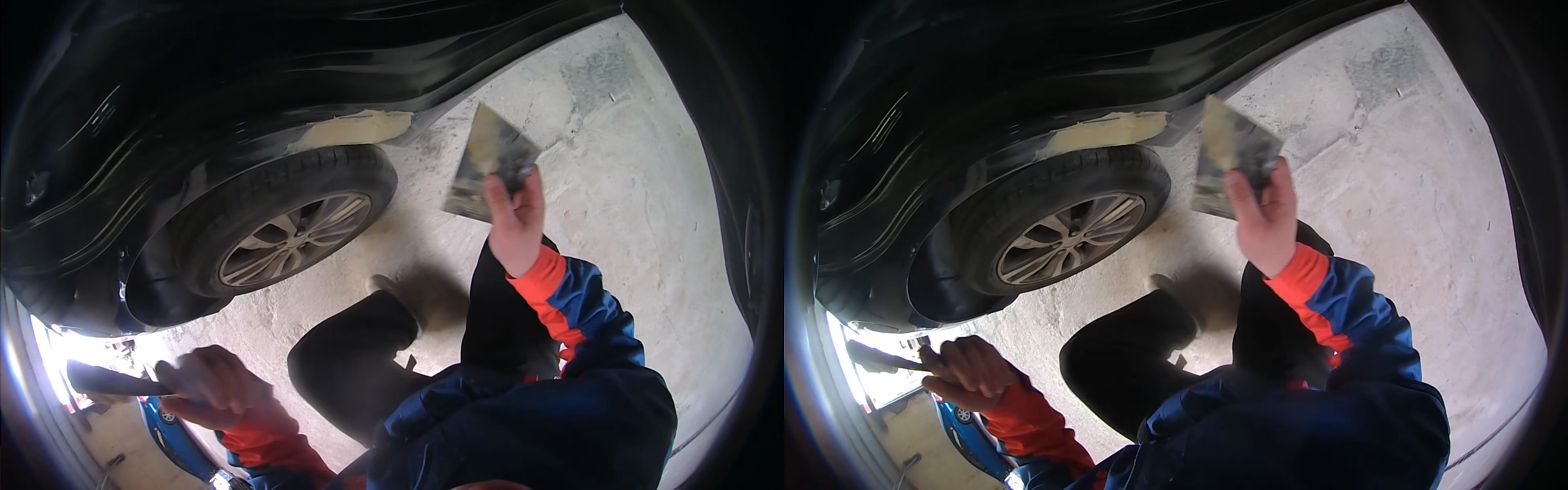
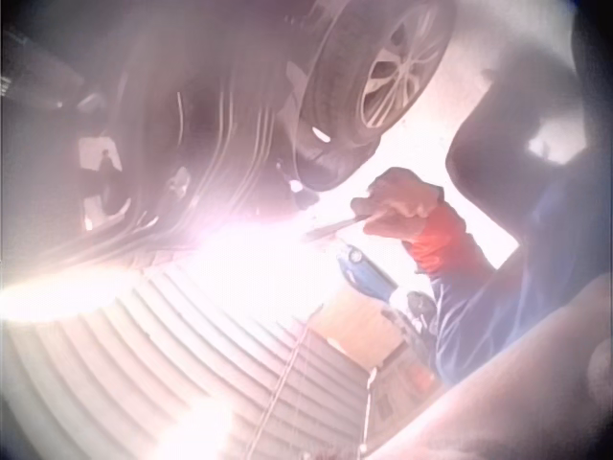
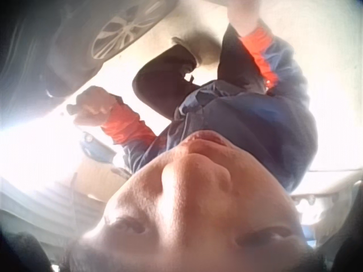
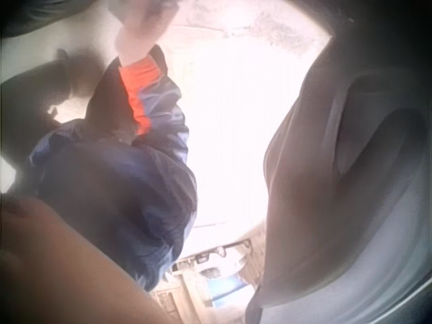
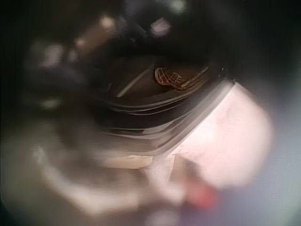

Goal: The person applies a beige body filler to a damaged area on the lower side of a black car using a putty knife. They repeatedly spread and smooth the filler over the wheel arch area, working to level the surface.

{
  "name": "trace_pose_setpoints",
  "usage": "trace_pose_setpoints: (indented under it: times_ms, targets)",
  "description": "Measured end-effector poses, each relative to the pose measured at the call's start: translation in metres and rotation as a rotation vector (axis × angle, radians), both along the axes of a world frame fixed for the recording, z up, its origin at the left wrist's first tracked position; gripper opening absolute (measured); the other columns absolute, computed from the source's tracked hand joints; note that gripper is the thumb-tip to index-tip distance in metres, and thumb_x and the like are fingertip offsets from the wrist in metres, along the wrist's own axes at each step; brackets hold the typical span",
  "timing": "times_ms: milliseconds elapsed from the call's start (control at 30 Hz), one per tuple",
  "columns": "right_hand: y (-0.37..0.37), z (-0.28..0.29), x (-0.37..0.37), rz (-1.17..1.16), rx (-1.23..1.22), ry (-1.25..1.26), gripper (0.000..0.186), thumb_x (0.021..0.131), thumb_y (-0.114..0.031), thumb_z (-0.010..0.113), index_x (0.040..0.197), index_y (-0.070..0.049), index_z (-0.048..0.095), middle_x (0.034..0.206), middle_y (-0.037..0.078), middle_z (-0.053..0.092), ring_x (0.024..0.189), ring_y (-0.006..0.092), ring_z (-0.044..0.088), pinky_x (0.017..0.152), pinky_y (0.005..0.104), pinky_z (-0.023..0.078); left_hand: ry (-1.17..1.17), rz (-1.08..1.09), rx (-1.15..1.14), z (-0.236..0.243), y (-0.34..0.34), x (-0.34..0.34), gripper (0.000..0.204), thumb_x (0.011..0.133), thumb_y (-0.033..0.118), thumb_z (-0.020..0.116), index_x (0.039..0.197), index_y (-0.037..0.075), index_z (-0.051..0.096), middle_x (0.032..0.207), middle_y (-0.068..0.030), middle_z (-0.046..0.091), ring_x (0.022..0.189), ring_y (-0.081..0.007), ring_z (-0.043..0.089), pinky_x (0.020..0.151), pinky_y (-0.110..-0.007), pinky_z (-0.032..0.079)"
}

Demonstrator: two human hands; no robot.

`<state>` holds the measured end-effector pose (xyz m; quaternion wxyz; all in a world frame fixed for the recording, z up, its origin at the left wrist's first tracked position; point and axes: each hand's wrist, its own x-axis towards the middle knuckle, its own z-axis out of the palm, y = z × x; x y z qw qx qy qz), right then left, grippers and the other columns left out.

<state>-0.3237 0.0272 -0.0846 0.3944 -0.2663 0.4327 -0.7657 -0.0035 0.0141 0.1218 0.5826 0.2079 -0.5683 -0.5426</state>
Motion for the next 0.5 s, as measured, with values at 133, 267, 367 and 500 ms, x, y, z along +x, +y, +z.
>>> trace_pose_setpoints:
  times_ms: [133, 267, 367, 500]
  targets:
    - [-0.019, 0.007, 0.051, 0.059, -0.094, -0.146, 0.039, 0.097, 0.002, 0.061, 0.134, 0.0, 0.048, 0.127, 0.007, 0.059, 0.116, 0.0124, 0.056, 0.099, 0.0273, 0.045, -0.148, -0.137, -0.187, 0.039, -0.041, 0.007, 0.049, 0.111, 0.039, 0.031, 0.138, 0.001, 0.048, 0.068, -0.0008, 0.047, 0.043, -0.0077, 0.042, 0.036, -0.021, 0.036]
    - [-0.05, 0.01, 0.1, -0.09, -0.084, -0.19, 0.026, 0.099, -0.007, 0.063, 0.122, 0.0, 0.053, 0.116, 0.006, 0.065, 0.1, 0.0113, 0.059, 0.088, 0.0264, 0.048, -0.181, -0.287, -0.16, 0.078, -0.085, 0.019, 0.043, 0.11, 0.038, 0.034, 0.126, 0.003, 0.052, 0.068, -0.0001, 0.044, 0.044, -0.0089, 0.038, 0.037, -0.022, 0.034]
    - [-0.069, 0.008, 0.129, -0.157, 0.032, -0.116, 0.023, 0.098, -0.016, 0.066, 0.112, -0.001, 0.055, 0.098, 0.006, 0.069, 0.082, 0.0109, 0.06, 0.076, 0.0272, 0.05, -0.198, -0.257, -0.257, 0.106, -0.118, 0.033, 0.034, 0.11, 0.033, 0.035, 0.117, 0.004, 0.052, 0.071, 0.0004, 0.043, 0.048, -0.008, 0.037, 0.038, -0.022, 0.033]
    - [-0.095, 0.002, 0.154, -0.297, -0.046, -0.003, 0.026, 0.096, -0.019, 0.07, 0.108, -0.001, 0.057, 0.081, 0.01, 0.067, 0.071, 0.0122, 0.061, 0.067, 0.0299, 0.051, -0.315, -0.107, -0.403, 0.131, -0.153, 0.046, 0.034, 0.108, 0.036, 0.04, 0.118, 0.007, 0.055, 0.072, 0.0007, 0.044, 0.052, -0.0083, 0.042, 0.044, -0.023, 0.039]
